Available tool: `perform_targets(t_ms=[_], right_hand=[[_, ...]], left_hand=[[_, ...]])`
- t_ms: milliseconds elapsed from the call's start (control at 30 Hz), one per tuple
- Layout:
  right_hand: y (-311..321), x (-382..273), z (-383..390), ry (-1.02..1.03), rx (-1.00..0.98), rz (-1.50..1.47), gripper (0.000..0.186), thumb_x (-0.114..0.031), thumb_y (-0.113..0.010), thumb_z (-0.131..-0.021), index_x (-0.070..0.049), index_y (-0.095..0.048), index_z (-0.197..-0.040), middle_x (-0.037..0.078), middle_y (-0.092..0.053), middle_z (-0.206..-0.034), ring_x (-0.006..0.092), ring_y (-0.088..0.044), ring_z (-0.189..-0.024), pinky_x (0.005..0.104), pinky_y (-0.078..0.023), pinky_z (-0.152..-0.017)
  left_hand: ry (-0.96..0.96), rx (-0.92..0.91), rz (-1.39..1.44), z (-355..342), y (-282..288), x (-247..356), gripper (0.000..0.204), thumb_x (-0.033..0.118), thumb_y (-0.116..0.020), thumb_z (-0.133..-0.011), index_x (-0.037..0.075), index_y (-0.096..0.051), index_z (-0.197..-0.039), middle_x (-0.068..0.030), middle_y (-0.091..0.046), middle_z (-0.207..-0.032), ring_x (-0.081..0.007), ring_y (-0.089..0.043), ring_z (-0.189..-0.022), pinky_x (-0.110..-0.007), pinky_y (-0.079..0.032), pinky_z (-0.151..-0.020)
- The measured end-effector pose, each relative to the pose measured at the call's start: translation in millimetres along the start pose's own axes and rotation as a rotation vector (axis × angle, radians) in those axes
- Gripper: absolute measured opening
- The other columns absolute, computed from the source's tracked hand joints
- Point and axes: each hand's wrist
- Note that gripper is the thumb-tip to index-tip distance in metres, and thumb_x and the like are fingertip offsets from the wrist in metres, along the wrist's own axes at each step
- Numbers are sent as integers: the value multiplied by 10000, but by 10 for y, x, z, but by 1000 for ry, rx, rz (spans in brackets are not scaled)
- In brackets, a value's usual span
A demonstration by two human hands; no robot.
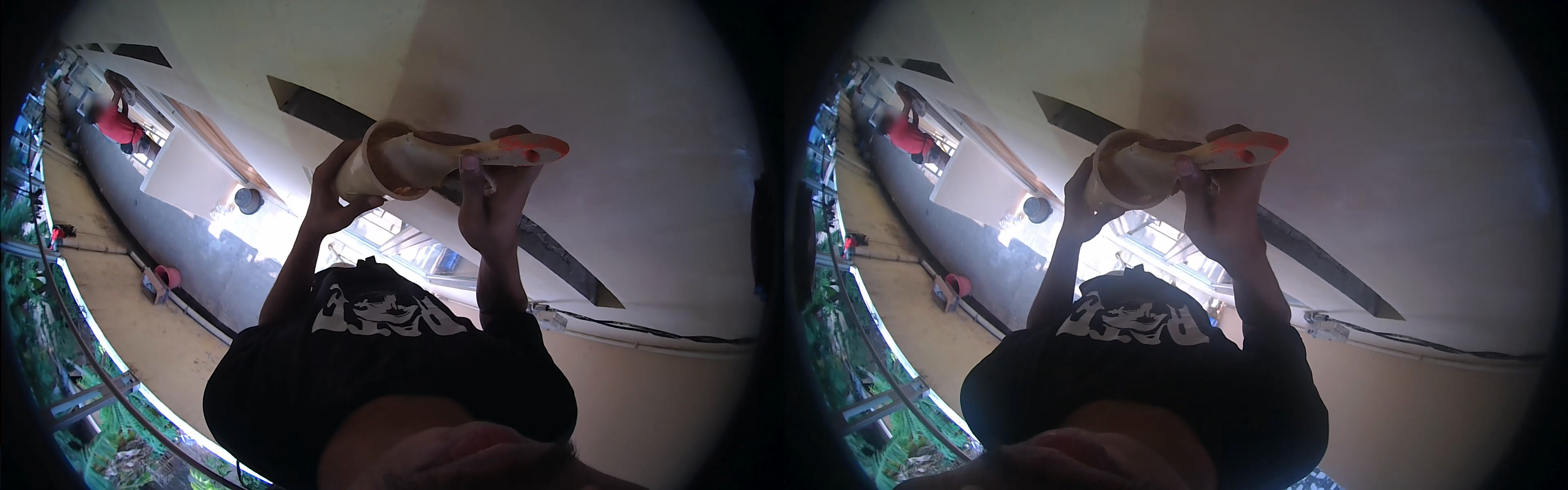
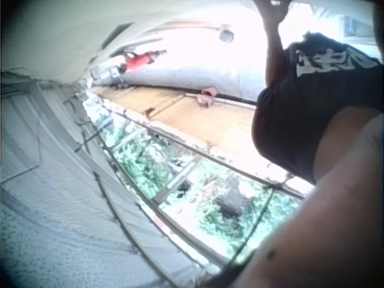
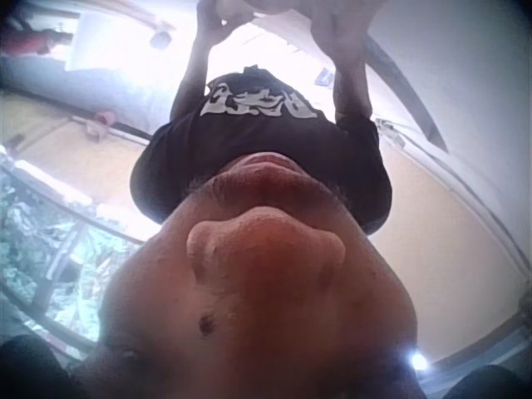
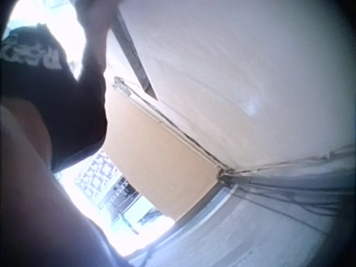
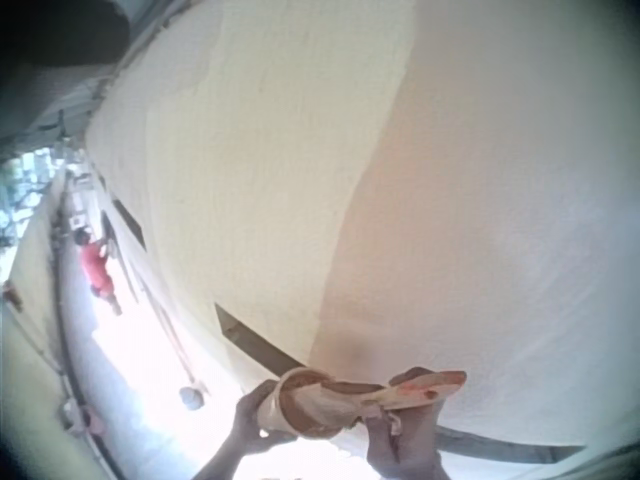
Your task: The person paints a ceiling using a paintbrush and a small container of paint. They repeatedly dip the brush into the container and apply paint to the ceiling surface in a systematic manner.
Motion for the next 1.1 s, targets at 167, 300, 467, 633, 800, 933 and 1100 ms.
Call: perform_targets(t_ms=[167, 300, 467, 633, 800, 933, 1100], right_hand=[[67, -23, 64, -129, -187, -160, 524, 1, -795, -851, 28, -493, -1279, 159, -642, -1128, 263, -730, -1029, 350, -630, -854], [153, 14, 54, 37, -448, 42, 400, 26, -820, -816, -39, -671, -1182, 128, -766, -1066, 240, -763, -974, 364, -634, -857], [130, 56, -3, 165, -374, 137, 306, 37, -804, -830, -12, -682, -1106, 148, -757, -1077, 258, -761, -998, 350, -638, -851], [23, 267, -62, 230, -232, 74, 278, 29, -734, -898, -48, -672, -1158, 136, -748, -1093, 253, -758, -950, 353, -632, -806], [-11, 270, -233, 234, -89, 147, 229, 8, -715, -910, -60, -675, -1124, 101, -744, -1100, 236, -754, -896, 358, -623, -779], [20, 155, -479, 450, -155, 455, 193, 35, -716, -912, -6, -625, -1077, 148, -723, -1094, 225, -728, -910, 341, -574, -799], [110, -218, -810, 624, 96, 507, 206, 34, -762, -864, -36, -684, -1041, 127, -737, -1027, 244, -740, -900, 355, -584, -811]], left_hand=[[53, -31, 32, 178, -8, -140, 817, 240, -925, -711, -38, -539, -1375, -182, -672, -1229, -282, -680, -1137, -399, -556, -955], [73, -32, 48, 294, -73, -249, 799, 233, -918, -717, -39, -544, -1369, -181, -666, -1243, -294, -669, -1168, -412, -542, -986], [216, 57, 181, 286, -171, -288, 779, 267, -904, -774, -36, -525, -1384, -185, -669, -1228, -281, -674, -1142, -402, -552, -963], [98, 74, 30, 87, -161, -147, 757, 307, -873, -810, -44, -521, -1380, -195, -677, -1196, -277, -682, -1114, -399, -554, -945], [64, 103, -50, 51, -132, -179, 752, 358, -829, -837, -54, -512, -1380, -199, -688, -1157, -283, -692, -1078, -398, -556, -917], [155, 174, -26, 172, -119, -310, 733, 366, -813, -848, -52, -517, -1372, -199, -690, -1140, -277, -695, -1059, -393, -564, -890], [206, 176, 39, 284, -85, -327, 695, 361, -792, -863, -44, -524, -1360, -192, -692, -1132, -263, -694, -1047, -383, -569, -870]])
Point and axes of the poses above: each hand's wrist, its own z-axis away from the middle knuckle, its own y-axis out of the back of the hand, x = y × z
